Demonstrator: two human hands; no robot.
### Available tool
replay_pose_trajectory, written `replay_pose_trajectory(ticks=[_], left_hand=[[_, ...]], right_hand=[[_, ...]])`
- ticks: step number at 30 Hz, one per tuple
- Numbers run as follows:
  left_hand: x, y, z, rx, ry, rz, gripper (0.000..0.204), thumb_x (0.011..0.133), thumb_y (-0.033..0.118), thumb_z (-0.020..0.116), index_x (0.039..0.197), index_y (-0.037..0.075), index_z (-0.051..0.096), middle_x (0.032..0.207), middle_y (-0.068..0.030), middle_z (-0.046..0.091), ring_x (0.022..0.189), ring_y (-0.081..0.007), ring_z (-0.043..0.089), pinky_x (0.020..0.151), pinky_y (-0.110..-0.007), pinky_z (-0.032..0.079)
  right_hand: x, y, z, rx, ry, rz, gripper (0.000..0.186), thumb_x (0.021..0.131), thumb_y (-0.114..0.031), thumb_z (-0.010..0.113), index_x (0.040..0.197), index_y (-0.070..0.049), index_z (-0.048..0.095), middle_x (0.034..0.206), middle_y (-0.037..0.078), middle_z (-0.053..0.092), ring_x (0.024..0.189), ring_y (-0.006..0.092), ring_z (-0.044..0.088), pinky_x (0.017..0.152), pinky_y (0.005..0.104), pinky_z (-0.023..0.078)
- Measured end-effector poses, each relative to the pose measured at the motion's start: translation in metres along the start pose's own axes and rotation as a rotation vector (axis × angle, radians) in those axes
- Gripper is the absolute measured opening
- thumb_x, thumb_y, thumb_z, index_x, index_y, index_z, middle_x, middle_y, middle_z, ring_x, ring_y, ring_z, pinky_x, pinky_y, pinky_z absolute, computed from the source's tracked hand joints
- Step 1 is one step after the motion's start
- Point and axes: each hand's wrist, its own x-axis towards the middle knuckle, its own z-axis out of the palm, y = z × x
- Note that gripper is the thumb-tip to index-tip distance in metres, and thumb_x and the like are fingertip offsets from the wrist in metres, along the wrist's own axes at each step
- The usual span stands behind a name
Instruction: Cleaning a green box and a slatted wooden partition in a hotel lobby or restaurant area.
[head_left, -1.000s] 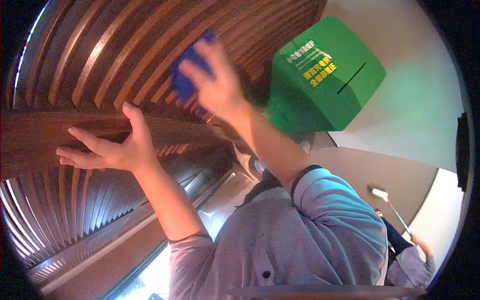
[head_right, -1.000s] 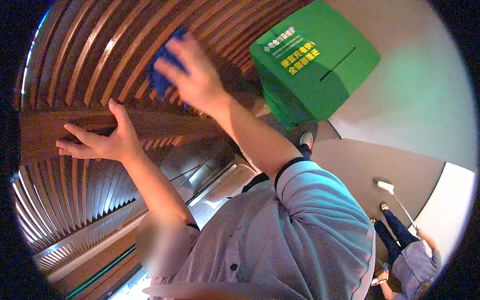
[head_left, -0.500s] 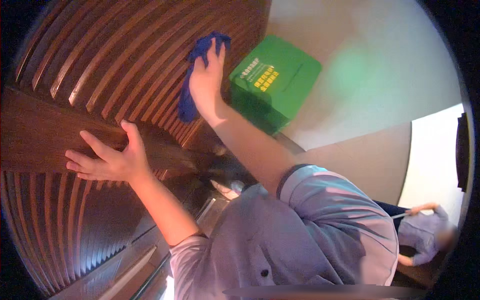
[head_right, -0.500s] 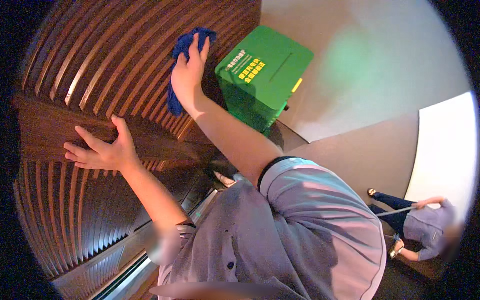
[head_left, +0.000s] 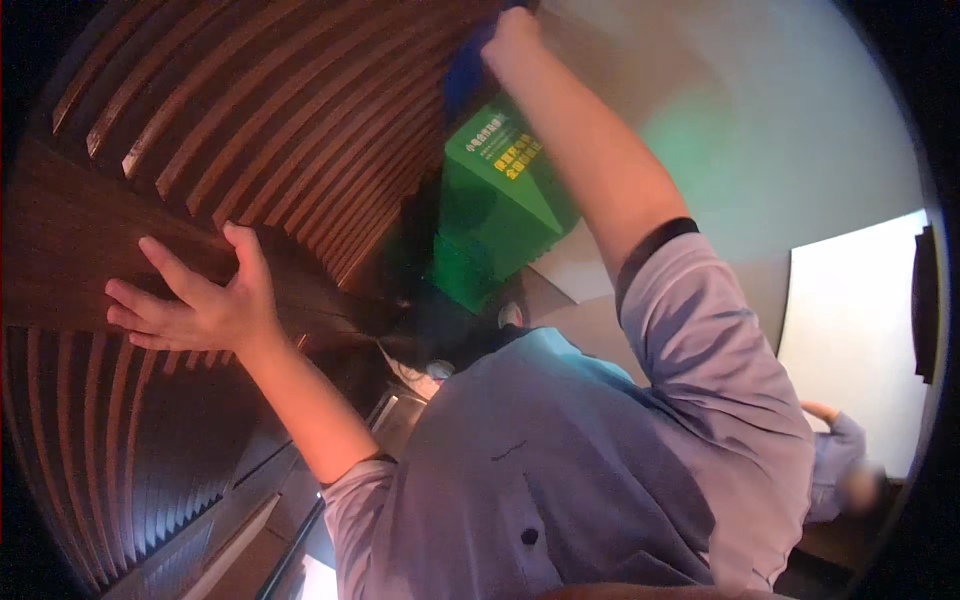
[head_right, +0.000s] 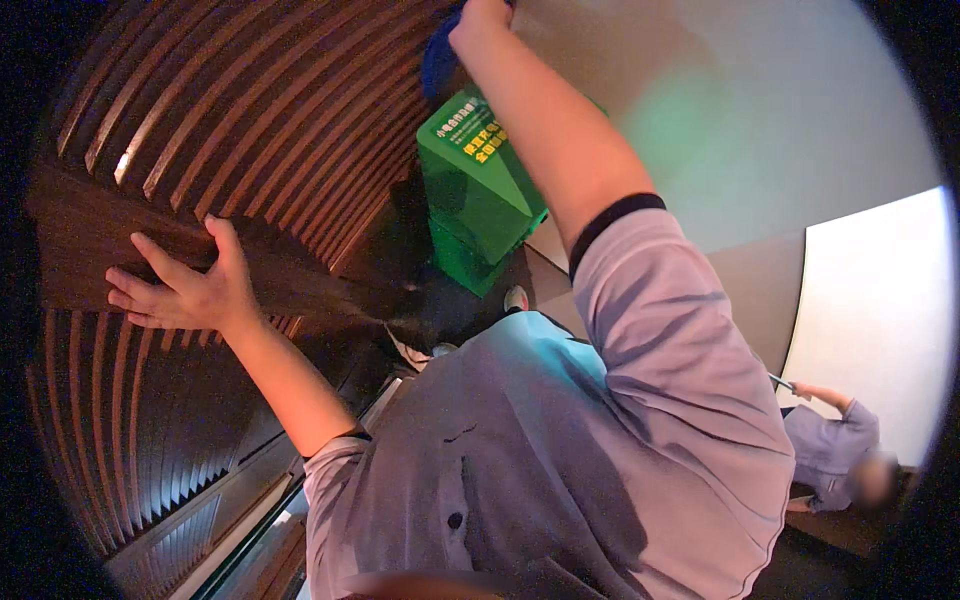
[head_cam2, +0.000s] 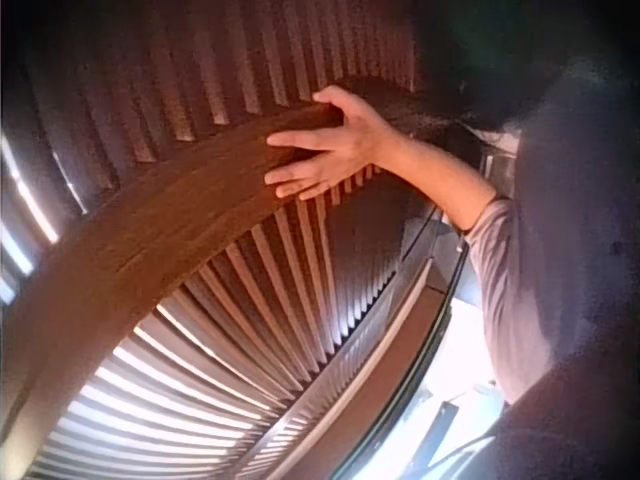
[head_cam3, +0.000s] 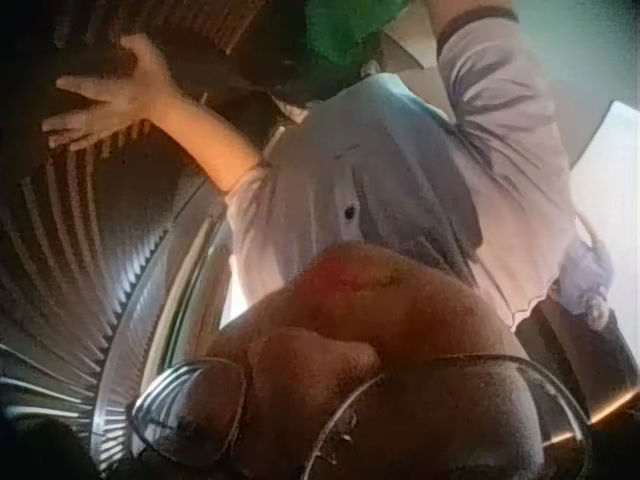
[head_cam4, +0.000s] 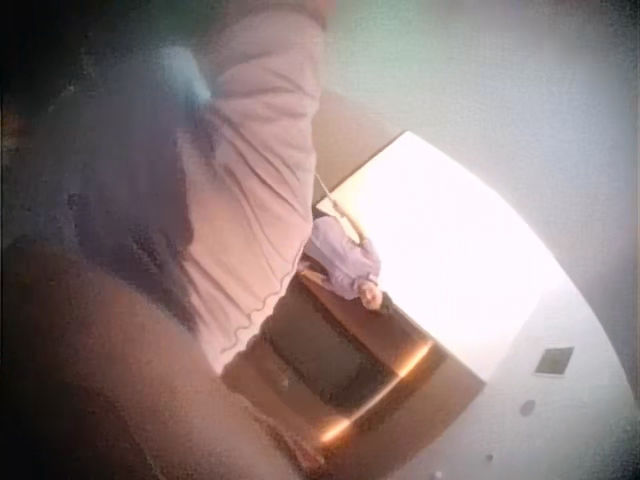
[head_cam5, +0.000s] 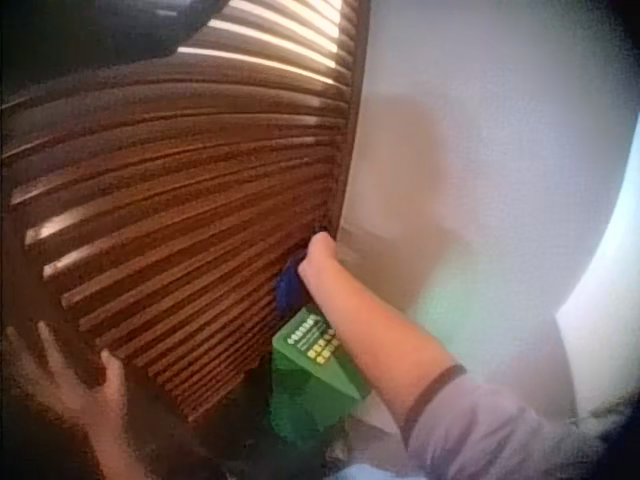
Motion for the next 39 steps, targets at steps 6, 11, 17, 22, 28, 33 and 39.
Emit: replay_pose_trajectory(ticks=[6, 11, 17, 22, 28, 33, 39], left_hand=[[0.004, -0.003, 0.007, 0.012, 0.015, 0.007, 0.079, 0.073, 0.054, 0.076, 0.140, 0.016, 0.059, 0.156, -0.0252, 0.035, 0.148, -0.0426, 0.028, 0.116, -0.060, 0.024], [0.000, -0.010, 0.008, 0.028, 0.016, 0.014, 0.081, 0.073, 0.055, 0.076, 0.141, 0.016, 0.058, 0.156, -0.0260, 0.035, 0.147, -0.0431, 0.029, 0.115, -0.060, 0.026], [0.001, 0.000, 0.002, 0.010, 0.029, 0.040, 0.080, 0.074, 0.055, 0.076, 0.141, 0.016, 0.058, 0.156, -0.0254, 0.036, 0.147, -0.0440, 0.030, 0.113, -0.063, 0.026], [0.004, 0.009, 0.005, -0.002, -0.005, 0.011, 0.080, 0.073, 0.055, 0.076, 0.142, 0.019, 0.058, 0.156, -0.0246, 0.036, 0.146, -0.0461, 0.030, 0.112, -0.064, 0.026], [-0.003, -0.002, -0.001, -0.014, -0.036, -0.032, 0.076, 0.074, 0.055, 0.074, 0.141, 0.021, 0.059, 0.156, -0.0246, 0.035, 0.147, -0.0463, 0.028, 0.117, -0.058, 0.018], [0.008, -0.009, -0.004, -0.024, -0.041, -0.028, 0.076, 0.074, 0.055, 0.074, 0.140, 0.022, 0.059, 0.157, -0.0251, 0.035, 0.148, -0.0467, 0.025, 0.117, -0.060, 0.017], [0.028, -0.018, -0.008, 0.001, -0.016, 0.040, 0.080, 0.074, 0.056, 0.074, 0.143, 0.018, 0.057, 0.157, -0.0288, 0.032, 0.148, -0.0490, 0.023, 0.115, -0.063, 0.019]], right_hand=[[-0.086, 0.092, 0.027, -0.608, -0.084, -0.192, 0.056, 0.099, -0.015, 0.040, 0.154, -0.017, 0.034, 0.161, 0.010, 0.030, 0.146, 0.0277, 0.028, 0.112, 0.0468, 0.032], [-0.091, 0.090, 0.036, -0.106, -0.037, -0.062, 0.049, 0.099, -0.013, 0.043, 0.148, -0.014, 0.041, 0.150, 0.013, 0.042, 0.133, 0.0267, 0.041, 0.102, 0.0428, 0.040], [-0.001, 0.062, 0.004, -0.133, -0.087, -0.067, 0.045, 0.102, -0.024, 0.037, 0.142, -0.004, 0.045, 0.145, 0.016, 0.049, 0.130, 0.0304, 0.047, 0.108, 0.0455, 0.037], [0.069, 0.007, -0.023, 0.060, 0.039, -0.116, 0.035, 0.091, -0.014, 0.048, 0.124, -0.006, 0.056, 0.118, 0.009, 0.060, 0.104, 0.0256, 0.056, 0.087, 0.0467, 0.048], [-0.071, 0.055, 0.031, 0.023, 0.074, 0.017, 0.030, 0.093, -0.012, 0.047, 0.122, -0.006, 0.055, 0.114, 0.010, 0.058, 0.100, 0.0236, 0.055, 0.085, 0.0440, 0.048], [-0.219, 0.129, 0.059, 0.149, -0.177, -0.102, 0.065, 0.101, -0.002, 0.039, 0.158, 0.000, 0.007, 0.164, 0.021, 0.008, 0.141, 0.0267, 0.030, 0.118, 0.0363, 0.024], [-0.204, 0.203, 0.050, 0.263, -0.333, -0.520, 0.066, 0.106, -0.018, 0.042, 0.159, 0.001, 0.008, 0.168, 0.011, 0.001, 0.152, 0.0211, 0.008, 0.121, 0.0326, 0.017]])
